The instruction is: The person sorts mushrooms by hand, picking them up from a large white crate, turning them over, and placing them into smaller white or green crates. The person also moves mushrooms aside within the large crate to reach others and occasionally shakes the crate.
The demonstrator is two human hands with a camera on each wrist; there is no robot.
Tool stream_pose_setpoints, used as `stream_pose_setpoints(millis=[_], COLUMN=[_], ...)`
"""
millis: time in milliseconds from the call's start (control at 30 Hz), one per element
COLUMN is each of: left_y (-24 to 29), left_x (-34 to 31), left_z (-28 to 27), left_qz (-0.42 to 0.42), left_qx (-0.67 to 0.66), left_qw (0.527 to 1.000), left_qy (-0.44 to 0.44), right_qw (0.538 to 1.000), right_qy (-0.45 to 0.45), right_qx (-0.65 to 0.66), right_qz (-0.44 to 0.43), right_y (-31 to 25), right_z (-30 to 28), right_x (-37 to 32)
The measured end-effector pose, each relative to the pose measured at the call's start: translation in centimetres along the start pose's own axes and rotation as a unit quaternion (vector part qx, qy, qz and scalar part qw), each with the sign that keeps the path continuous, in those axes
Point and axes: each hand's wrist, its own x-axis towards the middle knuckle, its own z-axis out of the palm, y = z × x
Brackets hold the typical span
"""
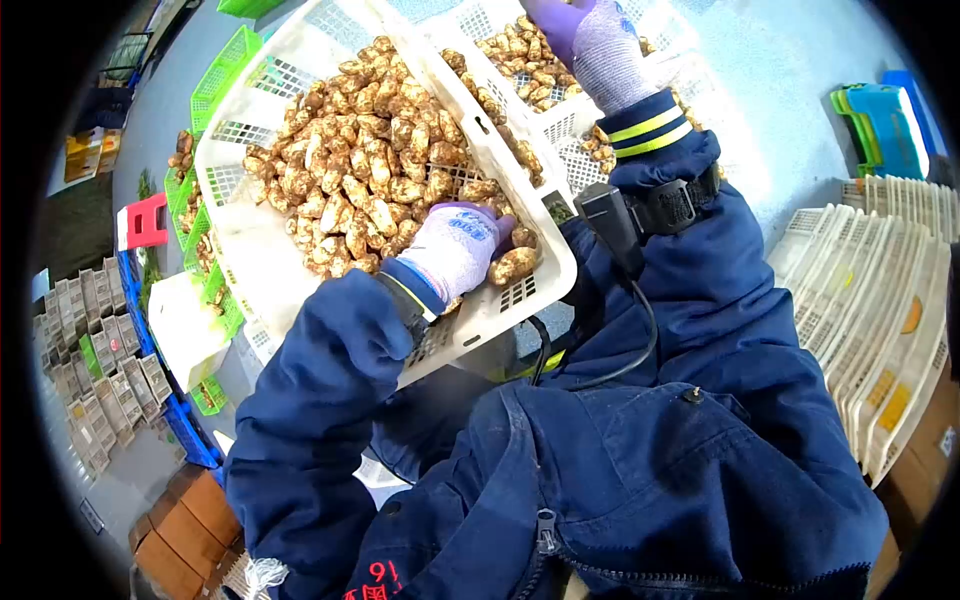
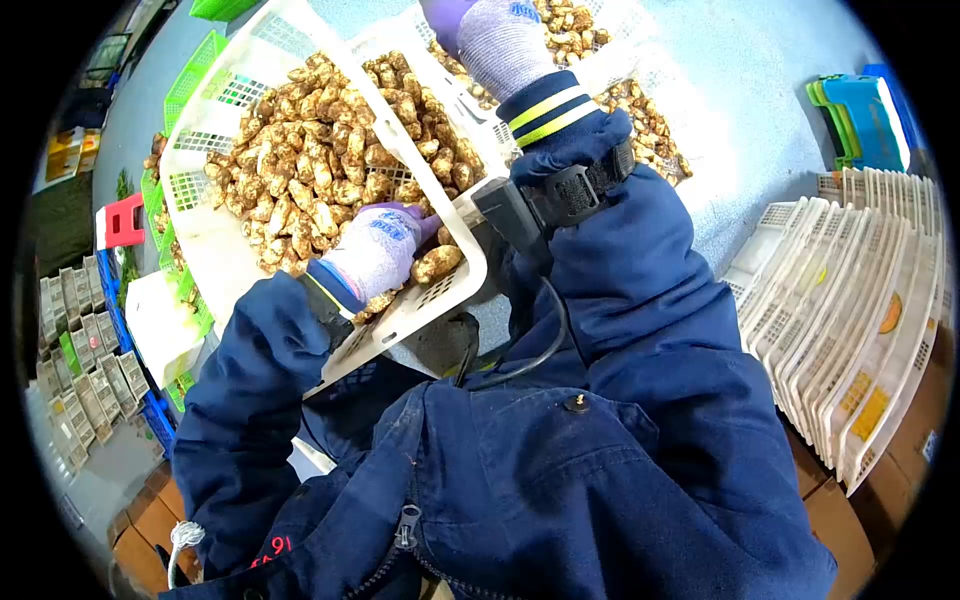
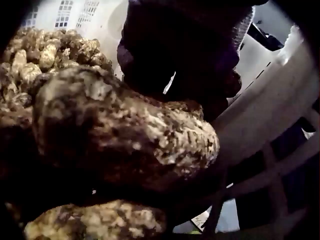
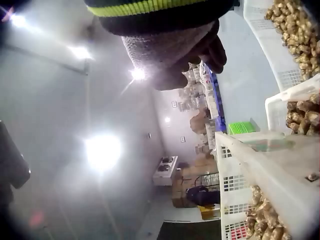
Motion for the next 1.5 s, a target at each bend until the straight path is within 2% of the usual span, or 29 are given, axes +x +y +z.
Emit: stream_pose_setpoints(millis=[100,133,200,233,300,400,500,600,633,700,733,767,833,867,900,967,1033,1100,1167,1200,1233,1267,1300,1333,1400,1467,1500], left_y=[0.6,0.5,0.7,1.0,0.5,0.4,-0.3,-2.6,-3.2,-5.7,-6.4,-6.7,-6.7,-6.9,-6.9,-6.3,-6.0,-5.9,-5.8,-3.7,-3.5,-2.9,-2.1,-1.4,-2.4,-4.1,-4.8], left_x=[1.0,1.0,0.5,-0.1,-1.1,-1.3,-0.3,-1.0,-2.4,-4.6,-6.0,-6.9,-7.5,-7.5,-7.4,-7.5,-7.2,-7.0,-6.6,-6.1,-6.0,-6.0,-5.7,-5.5,-4.3,-4.2,-4.2], left_z=[-0.4,-0.4,-0.3,-0.9,-0.7,-0.1,-0.1,0.6,0.1,-0.4,-0.6,-0.5,-0.2,0.1,0.3,-0.5,-0.8,0.0,-1.4,-2.7,-1.1,-0.9,-0.9,-2.0,0.7,1.2,1.0], left_qz=[-0.035,-0.043,-0.056,-0.057,-0.044,-0.067,-0.045,-0.023,-0.057,-0.127,-0.069,0.003,0.046,0.068,0.075,0.037,0.051,-0.011,-0.150,-0.275,-0.143,-0.086,-0.026,-0.008,0.015,0.029,0.006], left_qx=[0.021,0.036,0.067,0.069,-0.038,-0.084,-0.060,-0.146,-0.364,-0.607,-0.752,-0.809,-0.848,-0.859,-0.853,-0.855,-0.877,-0.869,-0.674,-0.539,-0.415,-0.318,-0.215,-0.148,-0.133,-0.143,-0.160], left_qw=[0.999,0.998,0.994,0.995,0.996,0.988,0.997,0.978,0.917,0.774,0.644,0.576,0.512,0.494,0.502,0.501,0.458,0.461,0.706,0.783,0.872,0.927,0.967,0.989,0.991,0.988,0.987], left_qy=[-0.008,0.015,0.059,0.043,0.064,0.112,0.030,0.144,0.151,0.128,0.125,0.115,0.126,0.118,0.122,0.128,0.135,0.178,0.158,0.146,0.215,0.177,0.137,0.012,0.026,0.044,0.018], right_qw=[0.995,0.999,0.997,0.994,0.993,0.991,0.989,0.981,0.981,0.979,0.977,0.976,0.965,0.964,0.962,0.982,0.988,0.986,0.963,0.949,0.934,0.931,0.949,0.965,0.986,0.984,0.983], right_qy=[-0.066,-0.017,-0.047,-0.062,-0.069,-0.079,-0.082,-0.097,-0.097,-0.099,-0.102,-0.106,-0.123,-0.123,-0.123,-0.099,-0.085,-0.082,-0.119,-0.124,-0.130,-0.131,-0.118,-0.104,-0.080,-0.089,-0.094], right_qx=[0.074,0.032,0.065,0.082,0.082,0.093,0.113,0.146,0.152,0.166,0.174,0.183,0.220,0.228,0.235,0.156,0.123,0.136,0.229,0.271,0.313,0.319,0.272,0.223,0.140,0.137,0.137], right_qz=[0.025,-0.035,0.008,0.030,0.043,0.052,0.055,0.080,0.078,0.070,0.064,0.058,0.069,0.064,0.060,0.041,0.039,0.057,0.083,0.098,0.111,0.122,0.106,0.089,0.046,0.069,0.081], right_y=[-1.0,0.2,-0.6,-1.0,-1.6,-1.9,-2.1,-2.1,-1.9,-1.8,-1.8,-2.0,-2.5,-2.8,-3.1,-1.9,-1.5,-2.0,-1.3,-0.7,-0.3,-0.5,-0.8,-1.2,-1.0,-1.3,-1.4], right_z=[-0.4,0.4,0.0,-0.3,-0.4,-0.5,-0.4,-0.4,-0.6,-0.8,-0.8,-0.7,-0.5,-0.8,-1.2,-0.7,-0.5,-0.7,-0.6,-0.2,0.1,0.1,0.0,-0.2,-0.2,-0.3,-0.4], right_x=[-0.5,-0.3,-0.6,-0.7,-0.8,-1.1,-1.0,-1.0,-1.1,-1.1,-1.1,-1.1,-1.2,-1.5,-1.9,-1.2,-1.2,-1.3,-1.2,-1.1,-1.1,-0.9,-0.9,-0.9,-0.9,-1.0,-1.1])
